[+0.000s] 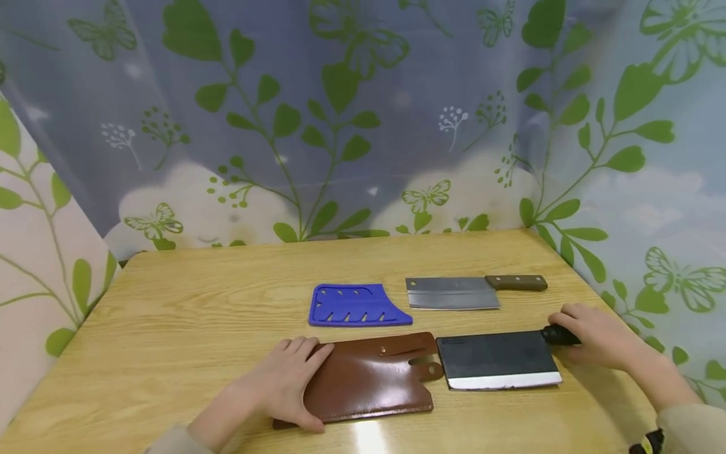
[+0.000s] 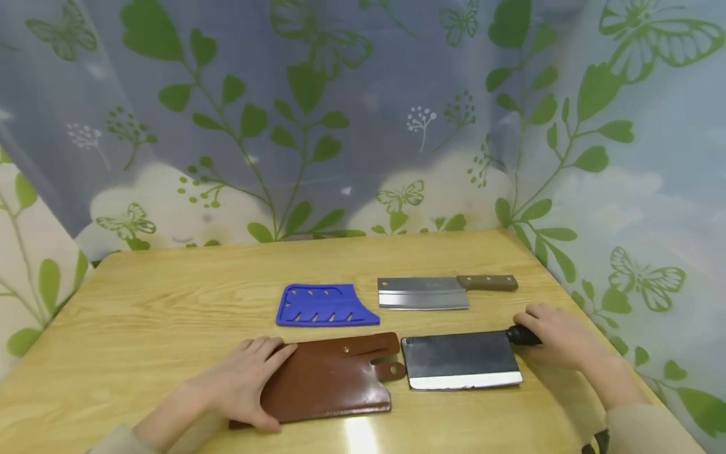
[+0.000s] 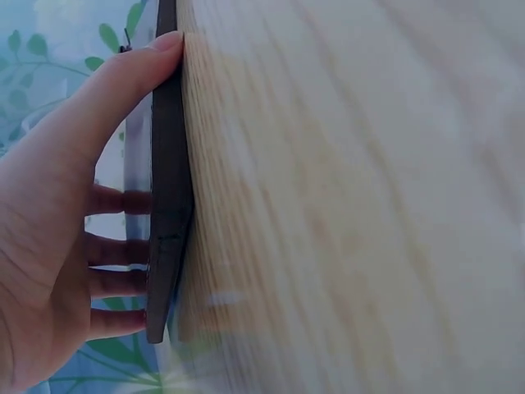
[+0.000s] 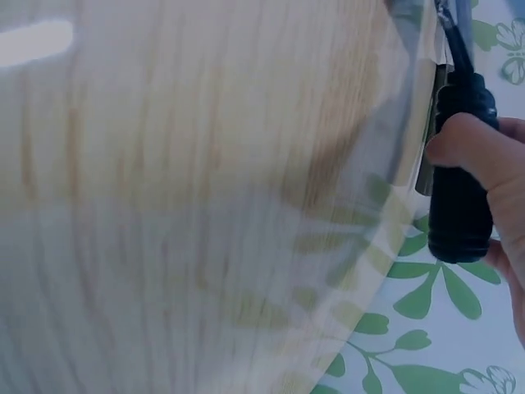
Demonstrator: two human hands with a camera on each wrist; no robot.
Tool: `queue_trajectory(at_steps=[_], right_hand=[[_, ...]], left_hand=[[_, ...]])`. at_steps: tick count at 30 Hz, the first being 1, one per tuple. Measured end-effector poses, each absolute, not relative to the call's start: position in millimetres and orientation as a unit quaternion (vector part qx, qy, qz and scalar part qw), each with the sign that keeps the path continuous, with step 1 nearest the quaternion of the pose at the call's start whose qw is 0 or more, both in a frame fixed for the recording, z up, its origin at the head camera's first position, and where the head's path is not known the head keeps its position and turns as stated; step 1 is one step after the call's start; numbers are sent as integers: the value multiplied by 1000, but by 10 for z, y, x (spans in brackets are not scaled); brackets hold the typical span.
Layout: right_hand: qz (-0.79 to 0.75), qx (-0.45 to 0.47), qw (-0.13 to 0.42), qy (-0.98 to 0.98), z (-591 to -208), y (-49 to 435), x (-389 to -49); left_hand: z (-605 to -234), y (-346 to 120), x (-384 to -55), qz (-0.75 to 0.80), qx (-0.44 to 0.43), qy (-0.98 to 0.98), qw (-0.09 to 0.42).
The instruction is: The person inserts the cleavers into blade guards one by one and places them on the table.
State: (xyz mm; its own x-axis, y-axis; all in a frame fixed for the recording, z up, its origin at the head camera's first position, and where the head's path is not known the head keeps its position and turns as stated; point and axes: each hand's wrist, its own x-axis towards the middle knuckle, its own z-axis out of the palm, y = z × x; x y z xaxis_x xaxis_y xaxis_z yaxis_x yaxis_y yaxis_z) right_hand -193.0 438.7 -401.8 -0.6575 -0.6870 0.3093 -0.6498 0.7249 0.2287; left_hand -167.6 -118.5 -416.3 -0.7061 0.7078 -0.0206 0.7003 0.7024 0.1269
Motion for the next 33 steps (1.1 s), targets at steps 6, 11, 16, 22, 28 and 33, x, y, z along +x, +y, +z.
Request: queue_trajectory(at_steps=[6,11,16,22,28,33], right_hand=[[-43,403,232,-885,-3943,4400,-1897],[-48,422,292,-857,-3870,4365,-1866],[-30,424,318,-847,-3813,4322,-1845],[-15,405,328,-853,-3823,4271,-1850],[2,398,334,-854,-3861,4220,-1841],[3,397,331,-856,-3830,4132,-1852]], left_hand=[[-4139,-1199,-1656,57,380,923,20],[-4125,-1213,-1642,48,380,924,4],[-4102,-1240,-1668,42,386,921,-28],[-4052,-1317,-1694,38,374,924,-73],[-3995,-1396,-1706,46,358,929,-83],[-3953,-1453,-1713,53,351,931,-92]])
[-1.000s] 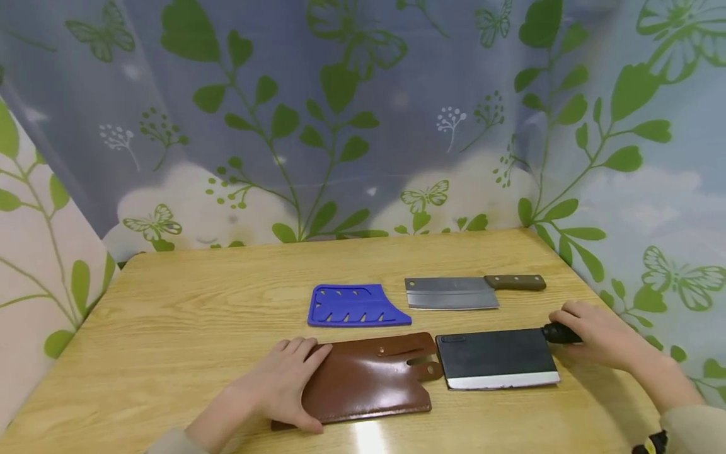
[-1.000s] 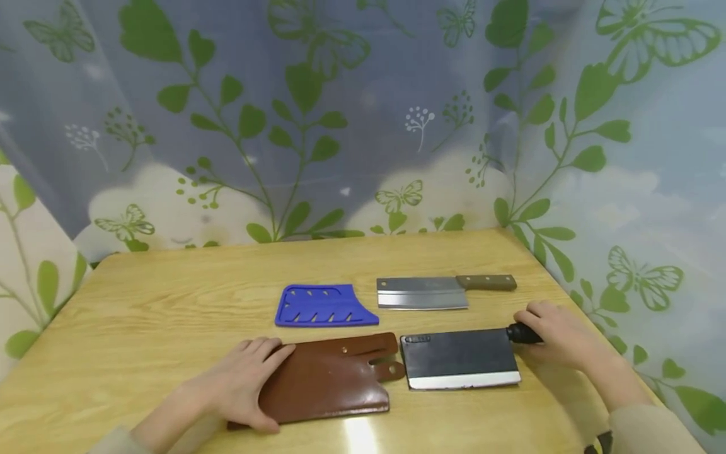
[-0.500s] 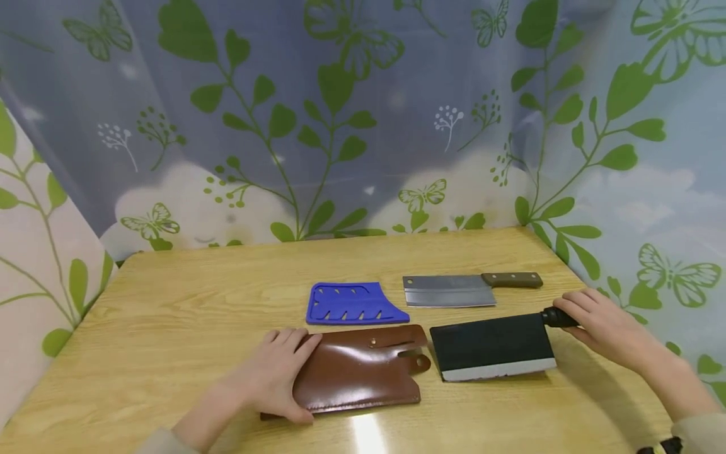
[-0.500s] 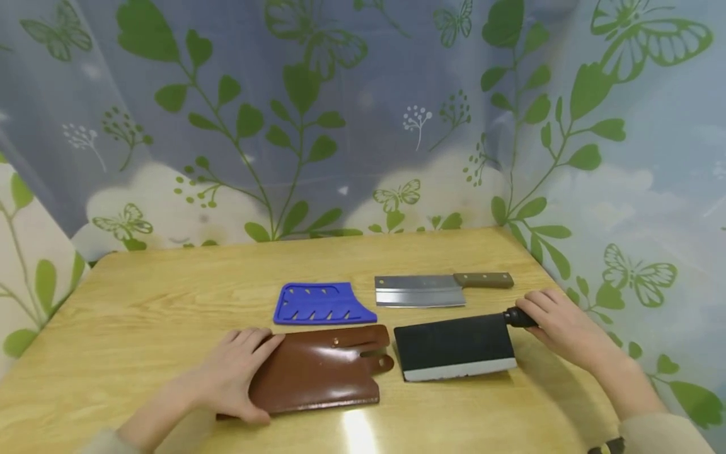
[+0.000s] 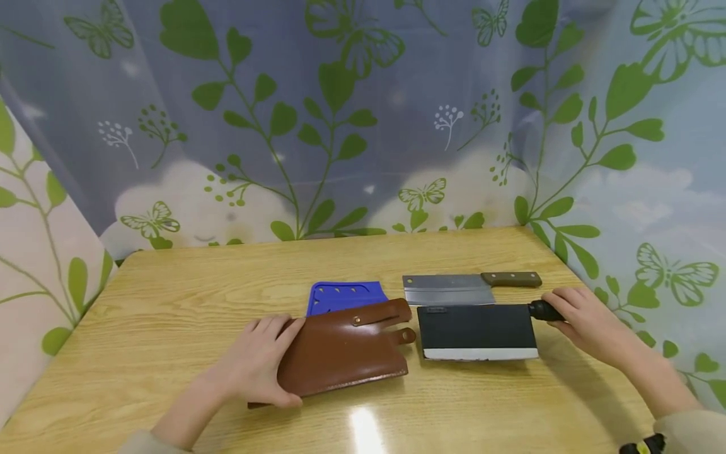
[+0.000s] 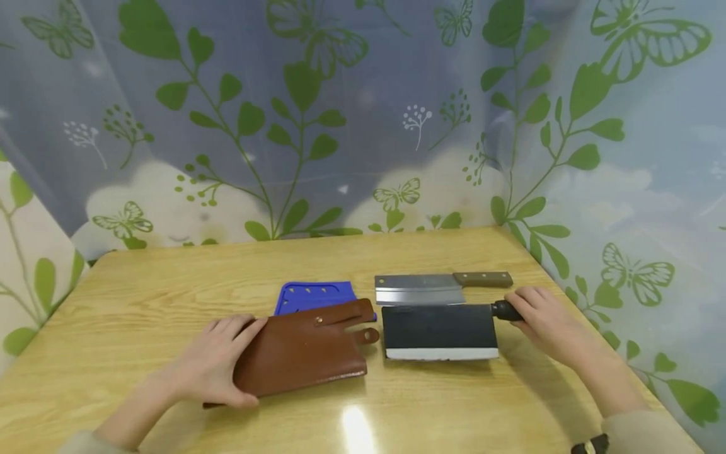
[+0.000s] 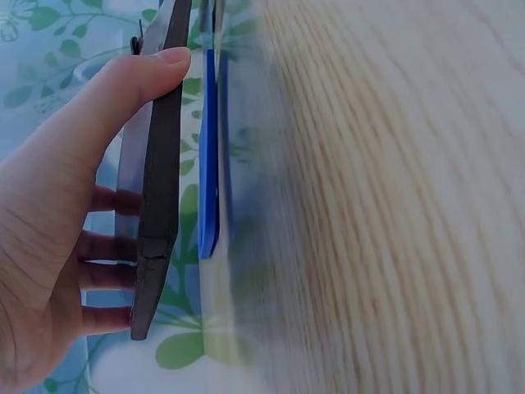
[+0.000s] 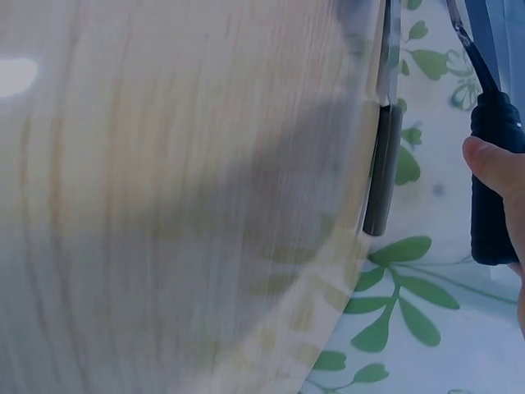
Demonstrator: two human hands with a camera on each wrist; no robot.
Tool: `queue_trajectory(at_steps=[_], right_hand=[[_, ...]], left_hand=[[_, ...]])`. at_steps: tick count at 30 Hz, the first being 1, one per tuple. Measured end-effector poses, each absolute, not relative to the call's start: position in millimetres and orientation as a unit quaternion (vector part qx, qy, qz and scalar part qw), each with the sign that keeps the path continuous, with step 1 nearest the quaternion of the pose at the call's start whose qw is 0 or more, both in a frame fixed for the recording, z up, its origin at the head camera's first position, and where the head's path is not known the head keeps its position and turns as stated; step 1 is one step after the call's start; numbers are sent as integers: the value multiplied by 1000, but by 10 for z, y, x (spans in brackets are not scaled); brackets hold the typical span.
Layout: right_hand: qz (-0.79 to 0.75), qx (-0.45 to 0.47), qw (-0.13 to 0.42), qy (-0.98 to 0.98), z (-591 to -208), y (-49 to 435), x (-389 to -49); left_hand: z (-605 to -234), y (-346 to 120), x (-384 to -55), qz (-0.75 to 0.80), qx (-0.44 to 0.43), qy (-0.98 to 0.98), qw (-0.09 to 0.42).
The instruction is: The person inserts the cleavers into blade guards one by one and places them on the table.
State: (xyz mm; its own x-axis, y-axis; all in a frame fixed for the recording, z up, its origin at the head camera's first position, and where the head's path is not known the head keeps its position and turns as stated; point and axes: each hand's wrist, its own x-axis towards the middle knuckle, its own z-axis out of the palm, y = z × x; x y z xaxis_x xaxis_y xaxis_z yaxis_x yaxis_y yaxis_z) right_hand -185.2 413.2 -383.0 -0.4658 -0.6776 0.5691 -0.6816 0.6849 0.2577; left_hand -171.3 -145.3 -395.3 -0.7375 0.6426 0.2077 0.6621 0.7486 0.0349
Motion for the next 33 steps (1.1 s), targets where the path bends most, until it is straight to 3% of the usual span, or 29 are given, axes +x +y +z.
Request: queue_trajectory(at_steps=[8,33], right_hand=[[4,379,308,-873,-3789,3946,-1841],[49,378,329,-864,-3826,3697,-1916]], left_hand=[[-3912,-1531,-1723,-53,-343,-933,100],[-3904,-1584,-1714,-36,-348,-927,134]])
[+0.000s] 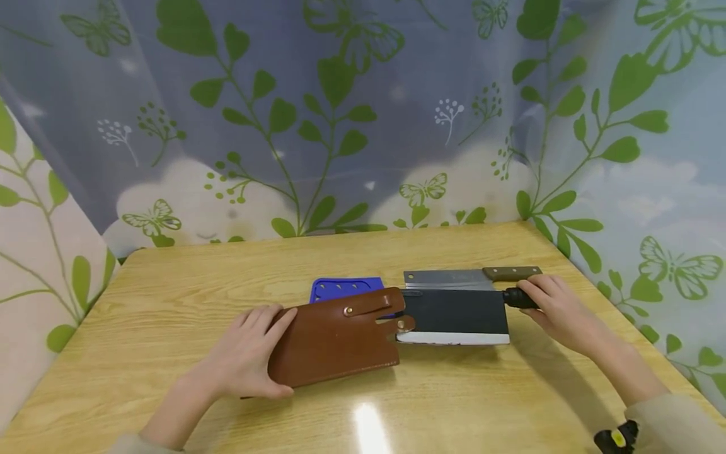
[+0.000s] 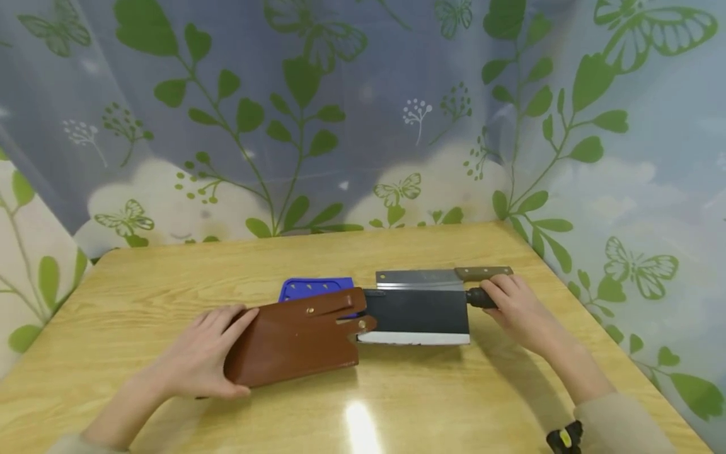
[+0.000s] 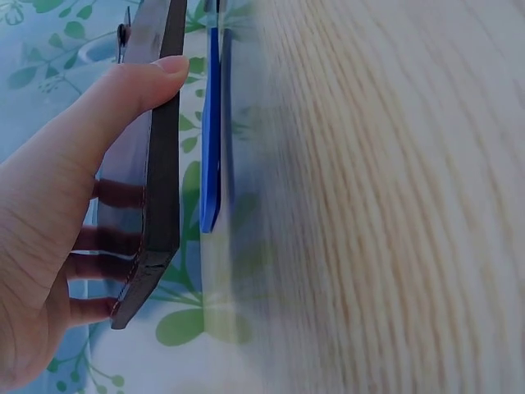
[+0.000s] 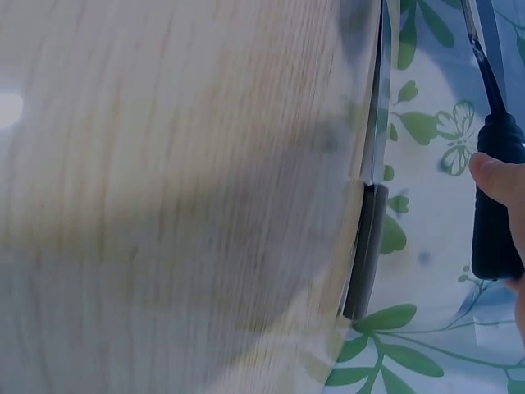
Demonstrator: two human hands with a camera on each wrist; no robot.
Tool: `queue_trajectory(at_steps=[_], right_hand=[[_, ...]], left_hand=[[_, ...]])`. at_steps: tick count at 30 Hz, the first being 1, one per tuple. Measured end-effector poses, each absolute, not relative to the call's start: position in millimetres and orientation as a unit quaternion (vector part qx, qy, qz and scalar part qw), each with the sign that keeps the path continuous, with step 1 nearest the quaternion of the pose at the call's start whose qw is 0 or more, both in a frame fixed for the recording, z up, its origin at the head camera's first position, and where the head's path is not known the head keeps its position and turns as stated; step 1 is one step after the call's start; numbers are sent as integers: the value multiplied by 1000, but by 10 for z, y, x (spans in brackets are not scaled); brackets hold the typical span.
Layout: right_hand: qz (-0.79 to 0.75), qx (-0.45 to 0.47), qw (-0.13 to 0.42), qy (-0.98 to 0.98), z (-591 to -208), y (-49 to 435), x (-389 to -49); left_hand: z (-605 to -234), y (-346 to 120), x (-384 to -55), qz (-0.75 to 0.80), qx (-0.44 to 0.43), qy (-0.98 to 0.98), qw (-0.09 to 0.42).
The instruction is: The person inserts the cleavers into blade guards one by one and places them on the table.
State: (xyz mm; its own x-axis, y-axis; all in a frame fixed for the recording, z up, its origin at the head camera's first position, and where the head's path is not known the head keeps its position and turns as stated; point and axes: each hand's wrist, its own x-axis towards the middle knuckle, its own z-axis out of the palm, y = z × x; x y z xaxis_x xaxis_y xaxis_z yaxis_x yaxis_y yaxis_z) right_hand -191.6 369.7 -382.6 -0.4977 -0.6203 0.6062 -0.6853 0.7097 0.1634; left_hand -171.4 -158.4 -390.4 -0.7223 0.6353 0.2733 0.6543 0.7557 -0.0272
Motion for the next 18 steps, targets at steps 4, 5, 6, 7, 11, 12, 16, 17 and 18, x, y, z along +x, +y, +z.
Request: queue_trajectory(at_steps=[4,5,6,7,11,12,16,17,18], right_hand=[[58,388,331,-858,-3815,3628,-1938],[60,391,331,-857,-3816,3610,-1938],[61,394,331,-855,-3817,3593,-1937],[61,397,331,-854,-3819,3575,-1937],[65,406,326,-851,-3814,3501,-1940],[66,406,323,-852,-3813,3481,-1940],[72,410,316,-852,-3814,3406,-1937],[72,412,315,-852,-3820,3389,-1937],[71,412,315,-852,-3824,3373,-1931]], left_hand=[[-3913,-1556,-1723,-31,-349,-927,136],[-3914,-1547,-1725,-29,-350,-926,136],[-3915,-1539,-1726,-27,-351,-926,137],[-3916,-1529,-1728,-25,-352,-925,138],[-3917,-1494,-1734,-13,-357,-922,147],[-3916,-1487,-1734,-12,-357,-922,147],[-3913,-1463,-1738,-7,-356,-923,146],[-3915,-1458,-1741,-4,-359,-922,148],[-3917,-1453,-1742,-3,-360,-921,150]])
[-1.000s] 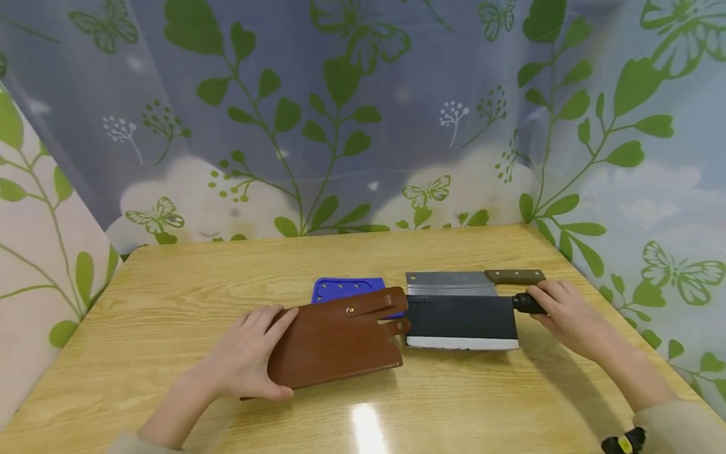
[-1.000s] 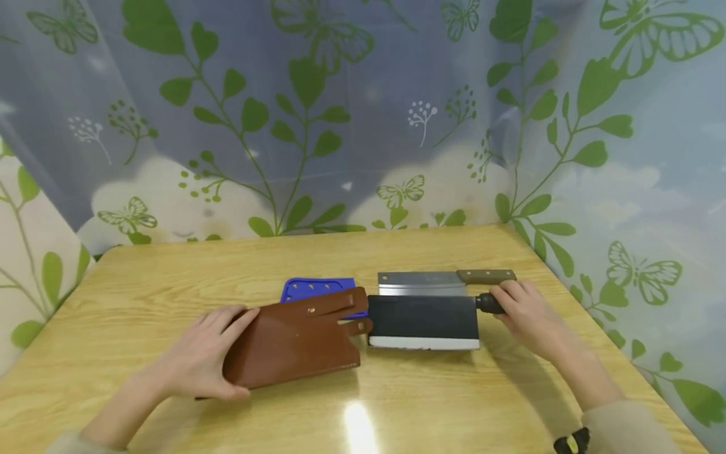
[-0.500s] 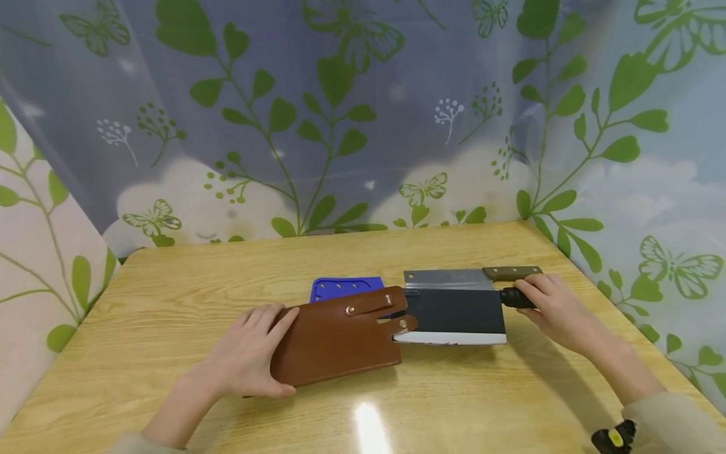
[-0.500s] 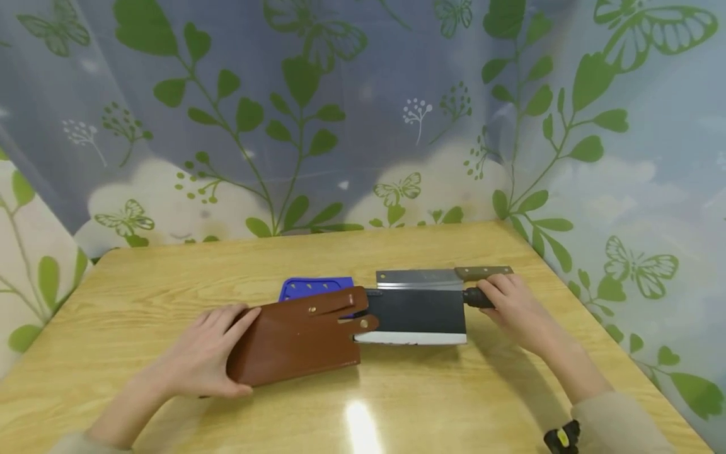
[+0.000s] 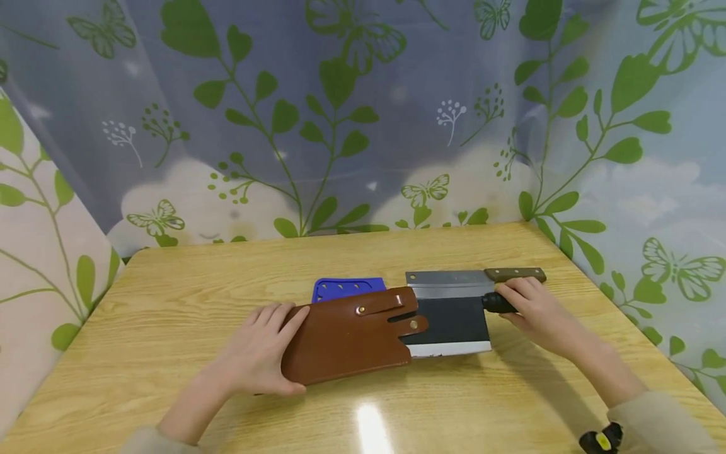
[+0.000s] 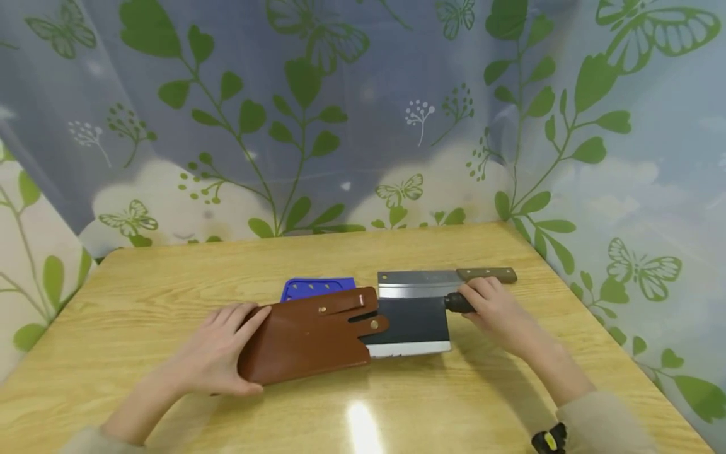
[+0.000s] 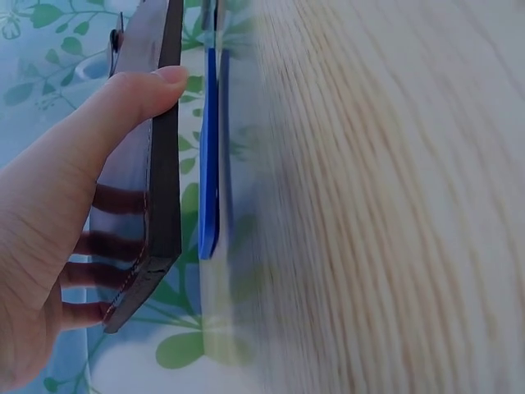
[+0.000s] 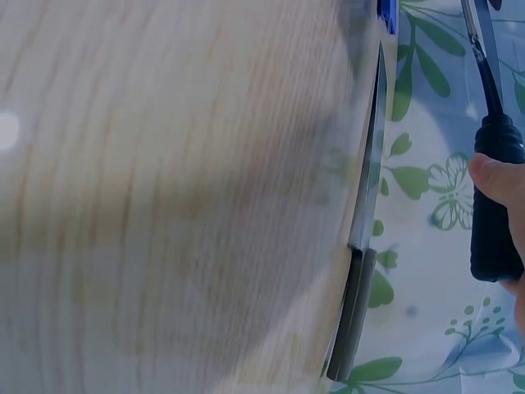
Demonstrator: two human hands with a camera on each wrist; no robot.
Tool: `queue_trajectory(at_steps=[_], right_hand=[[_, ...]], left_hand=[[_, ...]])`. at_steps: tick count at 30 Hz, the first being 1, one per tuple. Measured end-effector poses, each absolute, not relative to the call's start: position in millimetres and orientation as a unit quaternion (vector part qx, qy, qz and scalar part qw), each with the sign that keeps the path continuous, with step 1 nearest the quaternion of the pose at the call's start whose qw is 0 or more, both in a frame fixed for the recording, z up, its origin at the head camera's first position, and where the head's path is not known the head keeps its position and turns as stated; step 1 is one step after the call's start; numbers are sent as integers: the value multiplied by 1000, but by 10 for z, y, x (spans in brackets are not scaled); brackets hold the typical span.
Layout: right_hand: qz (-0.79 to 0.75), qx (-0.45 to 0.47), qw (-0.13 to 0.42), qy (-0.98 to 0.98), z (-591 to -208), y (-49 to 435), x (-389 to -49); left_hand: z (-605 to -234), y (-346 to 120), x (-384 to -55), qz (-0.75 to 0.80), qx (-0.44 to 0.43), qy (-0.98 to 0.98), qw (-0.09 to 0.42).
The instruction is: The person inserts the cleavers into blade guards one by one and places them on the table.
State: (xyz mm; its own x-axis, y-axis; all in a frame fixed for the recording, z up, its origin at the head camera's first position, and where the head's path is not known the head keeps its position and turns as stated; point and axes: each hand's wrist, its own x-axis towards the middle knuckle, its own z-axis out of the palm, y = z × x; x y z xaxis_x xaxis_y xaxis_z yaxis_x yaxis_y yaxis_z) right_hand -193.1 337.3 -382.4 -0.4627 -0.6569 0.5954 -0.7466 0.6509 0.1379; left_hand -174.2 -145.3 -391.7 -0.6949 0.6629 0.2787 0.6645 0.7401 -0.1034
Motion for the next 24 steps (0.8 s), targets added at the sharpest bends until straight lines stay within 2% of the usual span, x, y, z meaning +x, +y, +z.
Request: queue_trajectory(at_steps=[6,24], right_hand=[[67,424,311,-848,-3878,3273,-1934],[64,449,314,-834,-3838,2971,-1970]], left_hand=[[-3973,-1423,-1735,12,-377,-909,176],[-3914,-1305,-1706,-4,-392,-903,178]])
